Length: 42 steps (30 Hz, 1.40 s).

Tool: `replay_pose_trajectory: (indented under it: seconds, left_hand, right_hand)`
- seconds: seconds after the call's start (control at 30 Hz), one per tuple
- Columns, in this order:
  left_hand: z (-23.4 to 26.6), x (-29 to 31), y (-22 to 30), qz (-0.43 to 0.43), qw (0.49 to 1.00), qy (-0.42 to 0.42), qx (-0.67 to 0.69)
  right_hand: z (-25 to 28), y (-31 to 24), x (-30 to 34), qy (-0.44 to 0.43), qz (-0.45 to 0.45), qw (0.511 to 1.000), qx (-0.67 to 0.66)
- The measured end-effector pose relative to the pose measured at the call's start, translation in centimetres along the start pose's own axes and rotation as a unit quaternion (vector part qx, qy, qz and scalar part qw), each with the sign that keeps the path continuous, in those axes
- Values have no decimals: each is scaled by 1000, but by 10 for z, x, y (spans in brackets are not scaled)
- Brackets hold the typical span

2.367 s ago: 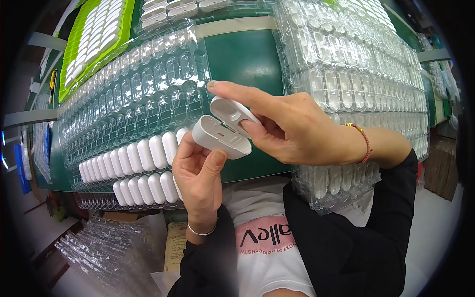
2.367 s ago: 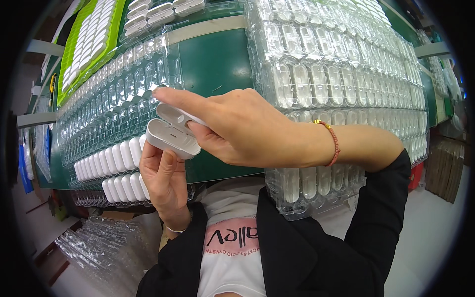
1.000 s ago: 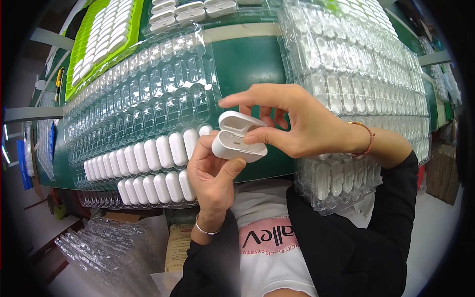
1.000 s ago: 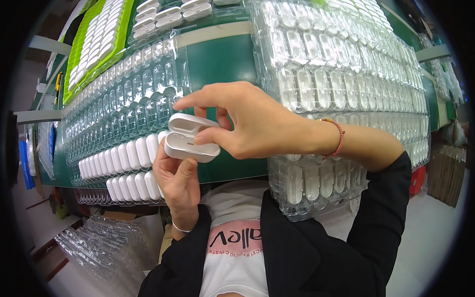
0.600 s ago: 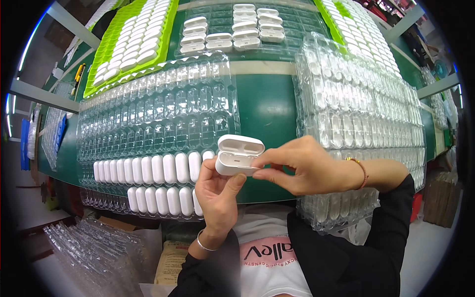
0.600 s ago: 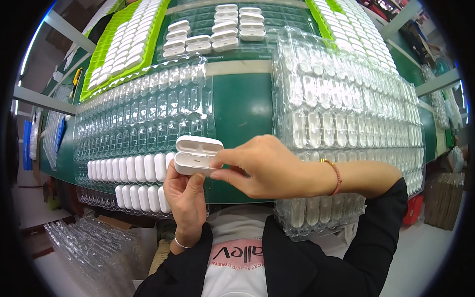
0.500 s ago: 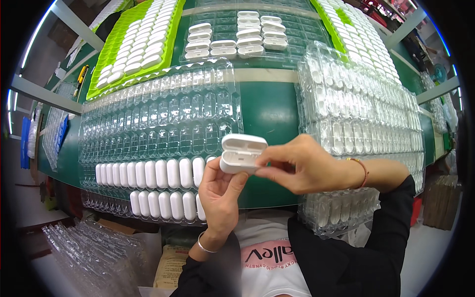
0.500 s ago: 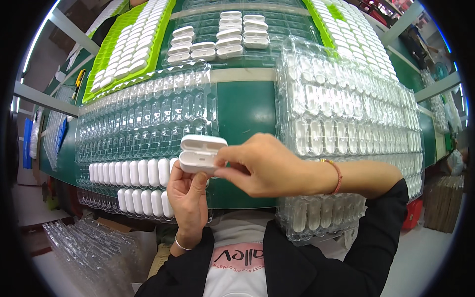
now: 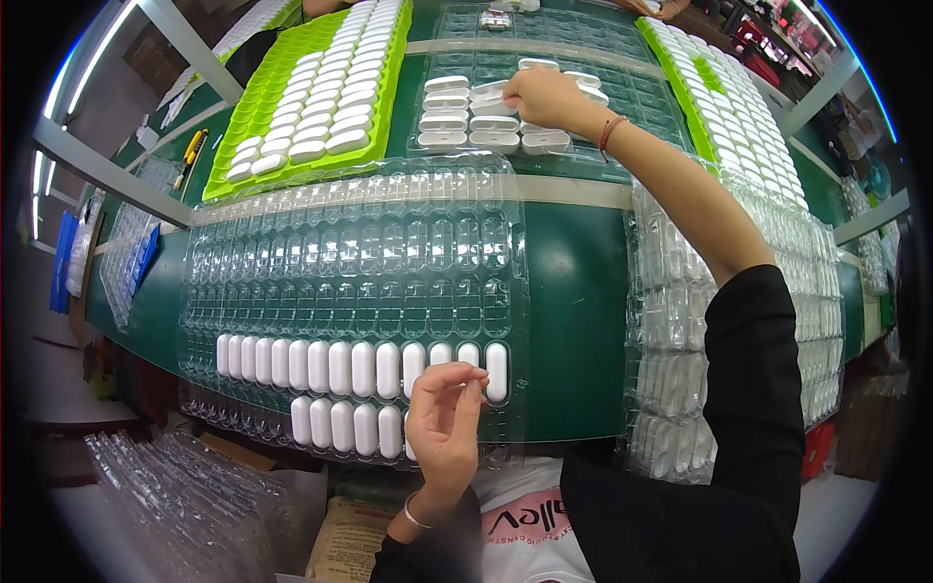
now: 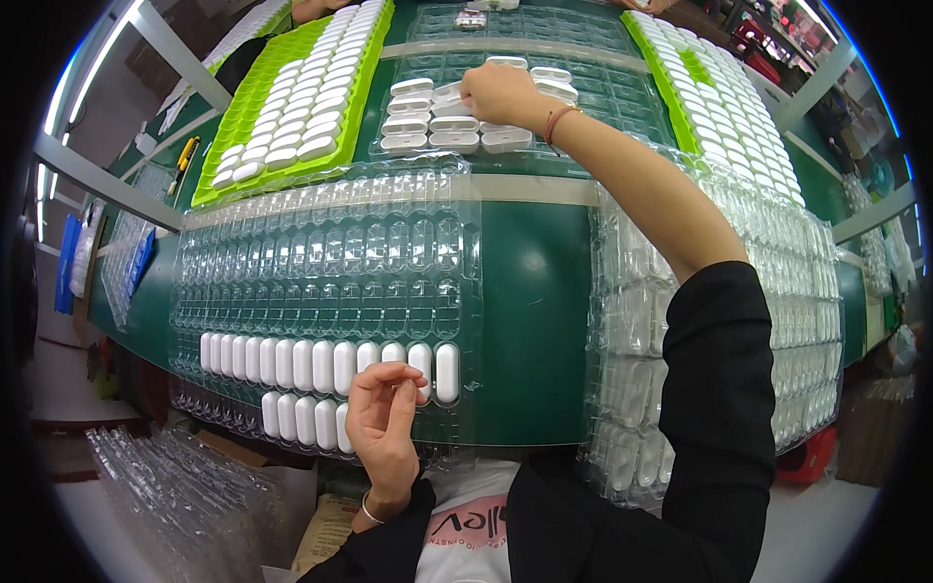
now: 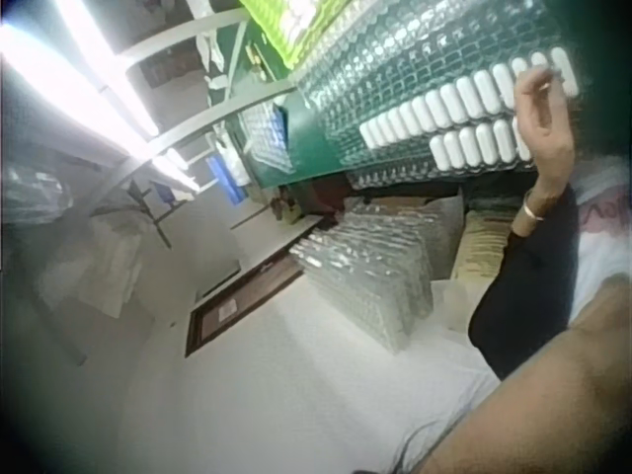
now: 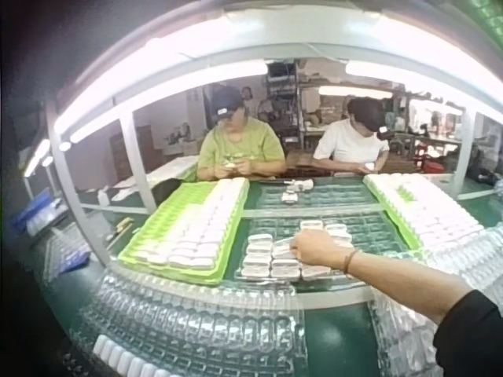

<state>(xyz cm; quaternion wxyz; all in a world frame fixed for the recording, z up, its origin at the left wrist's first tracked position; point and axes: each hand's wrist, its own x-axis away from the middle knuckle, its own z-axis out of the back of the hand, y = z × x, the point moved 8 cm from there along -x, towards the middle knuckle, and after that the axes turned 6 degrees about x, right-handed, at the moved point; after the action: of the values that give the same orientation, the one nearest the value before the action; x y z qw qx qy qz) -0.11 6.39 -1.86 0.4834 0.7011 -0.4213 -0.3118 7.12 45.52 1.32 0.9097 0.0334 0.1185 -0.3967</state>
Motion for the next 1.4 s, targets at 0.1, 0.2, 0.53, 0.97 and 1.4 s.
replay_pose_trajectory:
  seconds: [0.1,0.2,0.53,0.97,1.4]
  left_hand:
    - [10,-1,2,7,1000,19,-7]
    - [33,3,18,-25,997,32,-61]
    - [228,-69,129,-127,608,246,-744]
    - [131,-28,133,-361,721,216,-551]
    - [-112,53,28,-184,943,-221,-167]
  right_hand:
    - [-13,3,-4,-45,-3,999,21]
    - [-2,-12,-2,-22,25,999,3]
    - [134,-54,140,30,67,988,-136]
    - [205,88,403,-31,-294,953,-64]
    - [235,166,652,-1,-582,794,175]
